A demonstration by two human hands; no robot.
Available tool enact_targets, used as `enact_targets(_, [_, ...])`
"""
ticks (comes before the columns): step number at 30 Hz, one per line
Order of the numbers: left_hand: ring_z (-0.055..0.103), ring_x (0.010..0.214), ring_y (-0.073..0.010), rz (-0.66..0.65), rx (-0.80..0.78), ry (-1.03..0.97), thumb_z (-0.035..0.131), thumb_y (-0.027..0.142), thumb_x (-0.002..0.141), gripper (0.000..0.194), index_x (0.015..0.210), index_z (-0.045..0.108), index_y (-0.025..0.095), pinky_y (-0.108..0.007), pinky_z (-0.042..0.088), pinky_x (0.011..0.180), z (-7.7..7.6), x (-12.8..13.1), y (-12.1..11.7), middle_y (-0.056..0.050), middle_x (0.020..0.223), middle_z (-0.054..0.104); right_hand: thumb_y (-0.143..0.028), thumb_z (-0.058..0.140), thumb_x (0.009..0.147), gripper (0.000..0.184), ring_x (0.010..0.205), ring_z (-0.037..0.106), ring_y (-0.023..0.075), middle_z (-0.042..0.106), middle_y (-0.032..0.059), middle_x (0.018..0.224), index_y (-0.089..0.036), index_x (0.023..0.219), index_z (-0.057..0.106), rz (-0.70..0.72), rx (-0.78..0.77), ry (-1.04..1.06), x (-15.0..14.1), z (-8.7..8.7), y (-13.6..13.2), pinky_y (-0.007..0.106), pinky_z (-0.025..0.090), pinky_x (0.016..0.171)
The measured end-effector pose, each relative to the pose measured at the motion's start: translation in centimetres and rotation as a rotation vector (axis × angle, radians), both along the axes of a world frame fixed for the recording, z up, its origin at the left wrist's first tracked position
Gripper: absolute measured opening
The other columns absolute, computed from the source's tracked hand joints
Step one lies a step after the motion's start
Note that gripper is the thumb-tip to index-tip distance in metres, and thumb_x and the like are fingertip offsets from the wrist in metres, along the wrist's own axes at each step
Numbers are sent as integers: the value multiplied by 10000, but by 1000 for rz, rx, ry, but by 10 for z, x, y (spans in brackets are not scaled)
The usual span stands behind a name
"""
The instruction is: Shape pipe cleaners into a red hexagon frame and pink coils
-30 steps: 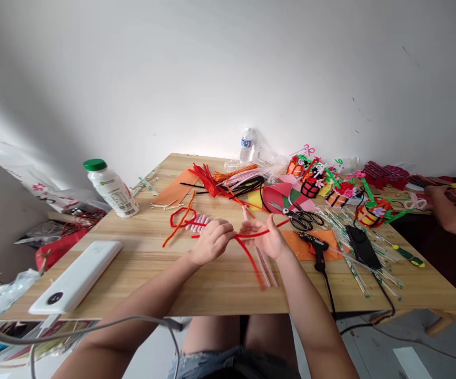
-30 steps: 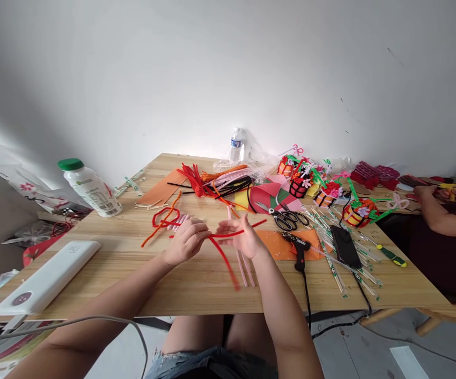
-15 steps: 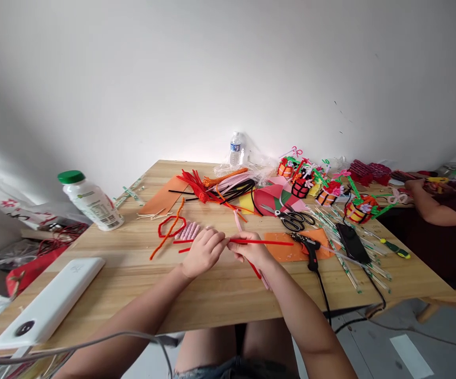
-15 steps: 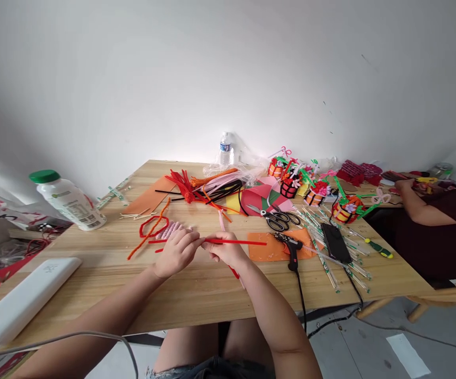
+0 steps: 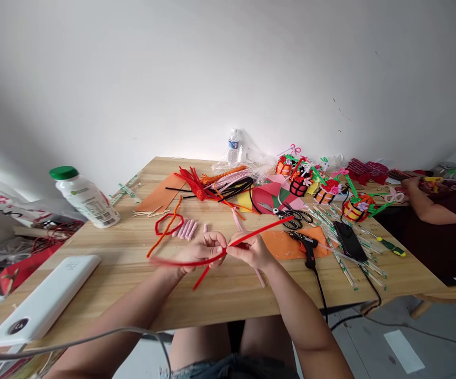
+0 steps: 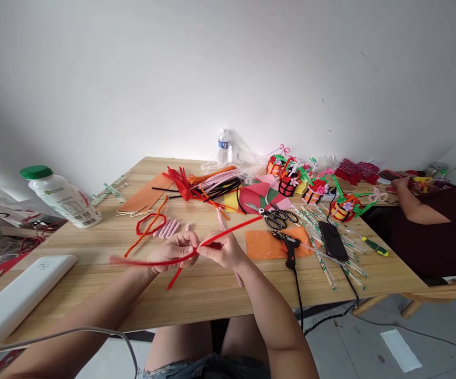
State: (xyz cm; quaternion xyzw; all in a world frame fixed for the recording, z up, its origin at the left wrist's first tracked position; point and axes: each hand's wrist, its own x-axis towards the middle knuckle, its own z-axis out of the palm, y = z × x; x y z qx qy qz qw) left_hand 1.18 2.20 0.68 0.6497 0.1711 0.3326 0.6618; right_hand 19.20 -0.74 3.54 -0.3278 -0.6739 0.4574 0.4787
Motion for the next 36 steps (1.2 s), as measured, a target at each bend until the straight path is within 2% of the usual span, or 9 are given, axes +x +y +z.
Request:
enact_targets(7, [568, 940, -177, 546, 910, 235, 466, 194, 893, 197, 1051, 580, 167, -325, 475, 824, -3, 5, -4, -113, 1017, 591, -307, 706, 638, 226, 343, 296, 33, 489, -51, 482, -149, 577, 556, -93, -584, 334, -4, -14, 16, 194, 133, 333])
enact_targets(10, [571, 894, -169, 622, 1000, 241, 448, 143, 883, 181, 997, 587, 161, -312, 474, 804, 0, 6, -8, -106, 958, 597, -309, 700, 649, 234, 345, 312, 33, 497, -44, 498, -147, 575, 549, 0, -630, 346, -6, -15, 15, 188, 132, 325])
enact_targets(15, [460, 540, -101, 561, 411, 180, 503, 274, 844, 126, 802, 539, 162, -216, 390, 500, 7, 8, -10, -10, 638, 527, -304, 658, 733, 175, 429, 430, 71, 556, -12, 565, -155, 650, 621, -144, -212, 105, -7, -11, 7, 199, 320, 385])
enact_targets(18, [225, 363, -46, 207, -230, 134, 504, 355, 795, 231, 675, 399, 188, -173, 189, 343, 11, 4, -1, 61, 496, 379, -240, 599, 803, 115, 655, 578, 140, 645, 45, 731, -177, 748, 679, -185, 345, -136, -4, -13, 5, 279, 484, 610])
enact_targets(21, [119, 333, -29, -65, -475, 146, 529, 357, 739, 254, 641, 356, 200, -171, 129, 310, 13, 1, 5, 93, 455, 298, -194, 554, 835, 142, 766, 605, 166, 670, 67, 824, -204, 820, 695, -154, 611, -245, -3, -15, 6, 329, 499, 722])
enact_targets(24, [302, 360, -47, 203, -152, 127, 491, 353, 812, 207, 728, 460, 166, -174, 244, 344, 15, 1, 0, 35, 538, 459, -247, 605, 798, 109, 652, 579, 146, 641, 46, 714, -188, 740, 677, -226, 353, -118, -2, -12, 7, 286, 487, 613])
enact_targets(30, [551, 986, -214, 693, 1140, 297, 512, 201, 852, 214, 1051, 578, 162, -364, 476, 800, 14, -1, -8, -132, 1045, 585, -296, 655, 664, 226, 331, 277, 33, 468, -49, 475, -156, 548, 521, -59, -581, 331, 3, -4, 13, 185, 136, 305])
enact_targets(33, [545, 994, -219, 627, 1220, 321, 546, 234, 855, 222, 1065, 579, 168, -384, 464, 829, 12, 0, -7, -134, 1066, 585, -283, 667, 645, 202, 344, 306, 31, 501, -37, 513, -143, 576, 539, 28, -644, 326, 2, -7, 14, 175, 136, 309])
enact_targets(36, [574, 788, -167, 569, 914, 227, 501, 288, 882, 168, 870, 607, 158, -326, 478, 738, 12, 4, -8, -79, 830, 615, -314, 658, 707, 211, 365, 342, 47, 505, -30, 521, -145, 614, 574, 7, -472, 166, 0, -10, 11, 179, 208, 323])
